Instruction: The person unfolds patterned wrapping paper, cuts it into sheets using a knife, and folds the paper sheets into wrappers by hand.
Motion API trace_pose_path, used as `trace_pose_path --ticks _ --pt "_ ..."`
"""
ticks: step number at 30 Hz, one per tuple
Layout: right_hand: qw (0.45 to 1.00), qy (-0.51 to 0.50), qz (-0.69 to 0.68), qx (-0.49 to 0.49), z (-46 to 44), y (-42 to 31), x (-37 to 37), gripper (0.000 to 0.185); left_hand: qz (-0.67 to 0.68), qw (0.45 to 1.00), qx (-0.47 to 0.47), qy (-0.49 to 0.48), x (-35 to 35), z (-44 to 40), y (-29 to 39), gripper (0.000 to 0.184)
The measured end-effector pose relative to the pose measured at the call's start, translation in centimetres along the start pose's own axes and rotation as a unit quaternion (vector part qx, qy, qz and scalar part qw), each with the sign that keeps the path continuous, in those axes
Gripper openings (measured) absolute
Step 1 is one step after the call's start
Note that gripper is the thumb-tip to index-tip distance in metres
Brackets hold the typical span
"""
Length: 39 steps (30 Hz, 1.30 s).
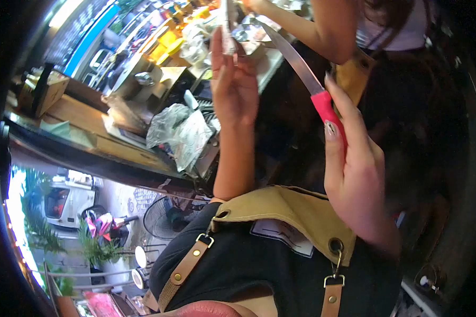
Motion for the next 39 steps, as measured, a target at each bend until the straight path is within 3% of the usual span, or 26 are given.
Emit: trace_pose_path --ticks 5,7,10,13,16,17,19,20,21,23,25,27,29,32,35,39 --pt "0.999 -0.008 0.007 -0.035 0.3 1.0 -1.0 0.043 -0.113 0.993 -0.017 0.033 0.9 1.5 -0.2 0.061" --pt "0.999 -0.014 -0.015 -0.025 0.4 1.1 -1.2 0.044 -0.167 0.985 -0.047 0.01 3.0 2.4 -1.2 0.071" --pt "0.996 -0.048 -0.07 0.012 0.7 1.6 -0.6 0.051 -0.094 0.989 -0.116 0.015 5.4 3.6 -2.8 0.098" --pt "0.995 -0.054 -0.087 0.019 0.7 2.5 0.0 0.06 -0.177 0.977 -0.12 -0.017 5.8 4.1 -2.7 0.105" --pt "0.992 -0.066 -0.104 -0.027 0.6 2.0 0.3 0.06 -0.269 0.957 -0.101 -0.03 6.0 4.5 -2.2 0.103" --pt "0.989 -0.085 -0.122 0.003 0.6 2.2 0.6 0.057 -0.275 0.957 -0.094 -0.021 5.9 4.5 -1.9 0.103" --pt "0.982 -0.122 -0.144 0.026 0.8 2.5 1.4 0.054 -0.274 0.952 -0.067 0.121 3.4 4.0 0.1 0.094" --pt "0.978 -0.118 -0.168 0.028 0.8 3.1 1.2 0.049 -0.22 0.965 0.015 0.139 2.7 3.2 1.9 0.086" --pt "0.964 -0.11 -0.238 0.054 0.5 3.9 0.8 0.037 -0.29 0.946 0.054 0.132 1.7 3.1 3.9 0.058" --pt "0.917 -0.084 -0.375 0.102 0.0 5.3 -0.2 0.017 -0.2 0.968 0.054 0.139 0.8 3.0 6.5 0.052" --pt "0.835 -0.095 -0.538 0.075 -2.4 3.8 1.9 0.006 -0.299 0.944 0.076 0.119 3.2 4.9 9.0 0.051" --pt "0.862 -0.232 -0.448 0.045 -3.4 2.2 4.7 0.024 -0.36 0.921 0.093 0.115 5.0 6.3 9.5 0.055" --pt "0.866 -0.249 -0.433 0.015 -4.1 -0.3 6.9 0.032 -0.359 0.918 0.106 0.127 5.8 7.3 10.0 0.057" --pt "0.805 -0.294 -0.512 -0.052 -4.5 -3.4 9.6 0.034 -0.355 0.922 0.116 0.103 7.4 8.7 10.5 0.062" --pt "0.736 -0.313 -0.597 -0.056 -4.2 -5.1 11.0 0.033 -0.378 0.91 0.135 0.103 8.6 10.1 11.4 0.062" --pt "0.709 -0.326 -0.619 -0.094 -3.4 -6.7 11.5 0.03 -0.431 0.875 0.155 0.157 9.7 11.9 12.3 0.061"
Point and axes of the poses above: each hand's wrist, its own z-axis away from the middle knuckle, its own x-axis out of the palm, y = z × x, the point moved 9 cm from there along -z, towards the middle knuckle, and after that the axes turned 5 degrees about -z, right-handed, at the moved point
